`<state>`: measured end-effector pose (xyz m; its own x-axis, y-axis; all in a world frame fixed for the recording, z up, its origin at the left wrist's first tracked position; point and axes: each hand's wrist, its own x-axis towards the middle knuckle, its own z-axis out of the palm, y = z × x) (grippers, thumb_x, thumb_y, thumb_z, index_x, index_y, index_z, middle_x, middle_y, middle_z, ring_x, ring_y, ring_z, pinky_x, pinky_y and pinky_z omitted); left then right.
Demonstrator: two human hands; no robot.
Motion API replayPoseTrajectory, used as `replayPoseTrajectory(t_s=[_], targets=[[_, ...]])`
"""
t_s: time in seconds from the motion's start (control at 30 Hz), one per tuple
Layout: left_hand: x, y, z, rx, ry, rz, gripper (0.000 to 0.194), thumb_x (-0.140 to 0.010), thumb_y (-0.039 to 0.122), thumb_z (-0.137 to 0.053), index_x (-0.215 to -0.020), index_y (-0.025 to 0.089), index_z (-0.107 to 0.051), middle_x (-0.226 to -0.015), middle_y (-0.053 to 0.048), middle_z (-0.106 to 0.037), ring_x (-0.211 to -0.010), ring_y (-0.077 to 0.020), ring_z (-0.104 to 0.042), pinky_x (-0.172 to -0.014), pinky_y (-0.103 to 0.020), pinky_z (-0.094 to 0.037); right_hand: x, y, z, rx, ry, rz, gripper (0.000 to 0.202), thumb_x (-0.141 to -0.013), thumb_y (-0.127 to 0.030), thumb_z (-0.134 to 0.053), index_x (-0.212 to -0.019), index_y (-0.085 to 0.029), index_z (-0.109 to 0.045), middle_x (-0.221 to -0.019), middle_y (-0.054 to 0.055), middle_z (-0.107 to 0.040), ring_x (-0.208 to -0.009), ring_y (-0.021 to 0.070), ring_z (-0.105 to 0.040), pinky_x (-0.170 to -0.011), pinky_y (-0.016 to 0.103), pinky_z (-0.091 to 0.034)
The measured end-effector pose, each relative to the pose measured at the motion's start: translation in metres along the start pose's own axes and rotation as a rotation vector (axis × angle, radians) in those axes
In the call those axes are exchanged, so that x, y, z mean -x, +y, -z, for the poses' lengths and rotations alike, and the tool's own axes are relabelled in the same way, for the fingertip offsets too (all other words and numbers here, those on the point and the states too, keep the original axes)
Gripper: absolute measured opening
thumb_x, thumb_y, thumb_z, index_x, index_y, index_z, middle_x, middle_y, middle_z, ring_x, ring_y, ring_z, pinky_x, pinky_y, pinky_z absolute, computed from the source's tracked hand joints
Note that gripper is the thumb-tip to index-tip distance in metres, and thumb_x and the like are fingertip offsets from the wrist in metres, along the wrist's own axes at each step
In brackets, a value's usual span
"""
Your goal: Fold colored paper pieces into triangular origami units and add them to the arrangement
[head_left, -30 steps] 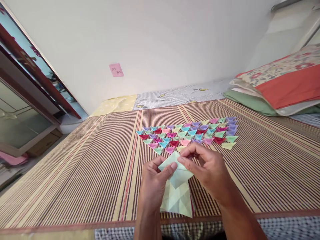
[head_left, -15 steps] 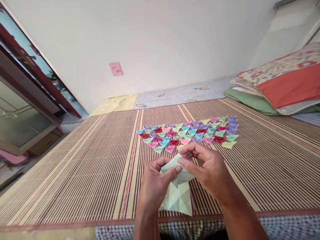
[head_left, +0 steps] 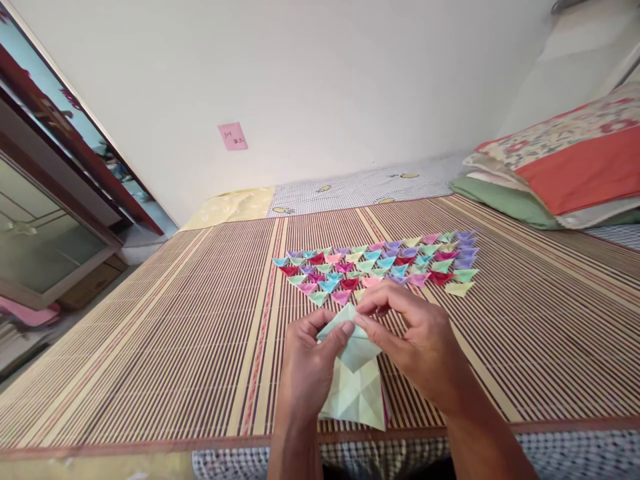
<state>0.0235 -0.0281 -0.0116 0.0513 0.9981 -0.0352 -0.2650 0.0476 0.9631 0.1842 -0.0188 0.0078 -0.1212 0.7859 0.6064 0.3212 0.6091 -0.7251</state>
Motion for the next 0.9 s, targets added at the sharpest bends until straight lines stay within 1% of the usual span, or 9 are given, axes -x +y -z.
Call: replayPoseTrajectory(t_s=[0.17,0.4,0.53,0.67,0.73,0.8,0.83,0.9], targets=[[-0.001,-0.002,0.002,-0.03,-0.023,-0.013,0.027,-0.078,0.039,-0.085,-0.075,0.014,-0.075,-0.064,-0.001,-0.066,-0.056,-0.0104,-0.054,-0.055,-0.023,-0.043,0.001,0.002,-0.001,-0.042,0.02,-0.021,0.011,-0.092,-0.013,-0.068,-0.086,-0.022,-0.066,-0.087,-0.001,-0.067,-0.082,0.0163,-0.062,-0.074,0.031,-0.049],[0.001,0.0,0.001,-0.071,-0.045,-0.012,0.027,-0.078,0.04,-0.084,-0.075,0.015,-0.075,-0.065,-0.001,-0.065,-0.057,-0.0109,-0.054,-0.056,-0.023,-0.042,0.002,0.004,0.001,-0.073,0.014,-0.057,0.011,-0.092,-0.014,-0.068,-0.086,-0.022,-0.067,-0.085,-0.001,-0.066,-0.081,0.0156,-0.062,-0.074,0.03,-0.049],[0.001,0.0,0.0,-0.069,-0.037,-0.045,0.026,-0.08,0.04,-0.083,-0.075,0.015,-0.075,-0.066,-0.001,-0.066,-0.058,-0.0108,-0.055,-0.057,-0.023,-0.043,0.002,0.003,0.003,-0.102,0.006,-0.073,0.006,-0.093,-0.017,-0.069,-0.092,-0.023,-0.069,-0.087,-0.001,-0.067,-0.081,0.0153,-0.063,-0.074,0.029,-0.05],[-0.001,-0.002,0.002,-0.031,0.002,-0.06,0.024,-0.081,0.037,-0.083,-0.075,0.016,-0.074,-0.066,0.0,-0.066,-0.058,-0.0098,-0.056,-0.057,-0.021,-0.045,0.002,0.003,0.008,-0.124,0.001,-0.118,0.003,-0.093,-0.023,-0.07,-0.091,-0.023,-0.069,-0.087,-0.001,-0.068,-0.081,0.0158,-0.064,-0.074,0.029,-0.05],[-0.002,-0.003,0.003,0.011,0.029,-0.06,0.022,-0.08,0.035,-0.084,-0.075,0.016,-0.075,-0.066,0.001,-0.066,-0.057,-0.009,-0.056,-0.057,-0.02,-0.045,0.002,0.002,0.011,-0.118,-0.031,-0.161,0.005,-0.092,-0.027,-0.072,-0.093,-0.023,-0.07,-0.087,-0.001,-0.068,-0.079,0.0158,-0.064,-0.072,0.028,-0.05],[-0.003,-0.003,0.003,0.063,0.042,-0.057,0.021,-0.08,0.035,-0.085,-0.076,0.017,-0.075,-0.066,0.001,-0.067,-0.057,-0.0089,-0.056,-0.057,-0.02,-0.047,0.001,0.001,0.011,-0.102,-0.099,-0.216,0.011,-0.089,-0.03,-0.075,-0.095,-0.023,-0.071,-0.083,-0.002,-0.068,-0.074,0.0153,-0.062,-0.067,0.027,-0.049],[-0.003,-0.003,0.002,0.082,0.038,-0.053,0.021,-0.08,0.035,-0.085,-0.077,0.016,-0.075,-0.066,0.001,-0.067,-0.057,-0.0091,-0.056,-0.058,-0.02,-0.047,0.0,0.001,0.01,-0.093,-0.138,-0.243,0.011,-0.088,-0.031,-0.075,-0.093,-0.022,-0.07,-0.079,-0.002,-0.066,-0.071,0.0147,-0.06,-0.064,0.026,-0.047],[-0.003,-0.003,0.001,0.111,0.023,-0.044,0.022,-0.079,0.036,-0.085,-0.078,0.016,-0.076,-0.067,0.0,-0.068,-0.058,-0.0096,-0.057,-0.058,-0.021,-0.048,0.0,-0.001,0.006,-0.081,-0.195,-0.28,0.015,-0.09,-0.03,-0.072,-0.081,-0.02,-0.066,-0.07,-0.004,-0.059,-0.063,0.013,-0.053,-0.057,0.025,-0.042]])
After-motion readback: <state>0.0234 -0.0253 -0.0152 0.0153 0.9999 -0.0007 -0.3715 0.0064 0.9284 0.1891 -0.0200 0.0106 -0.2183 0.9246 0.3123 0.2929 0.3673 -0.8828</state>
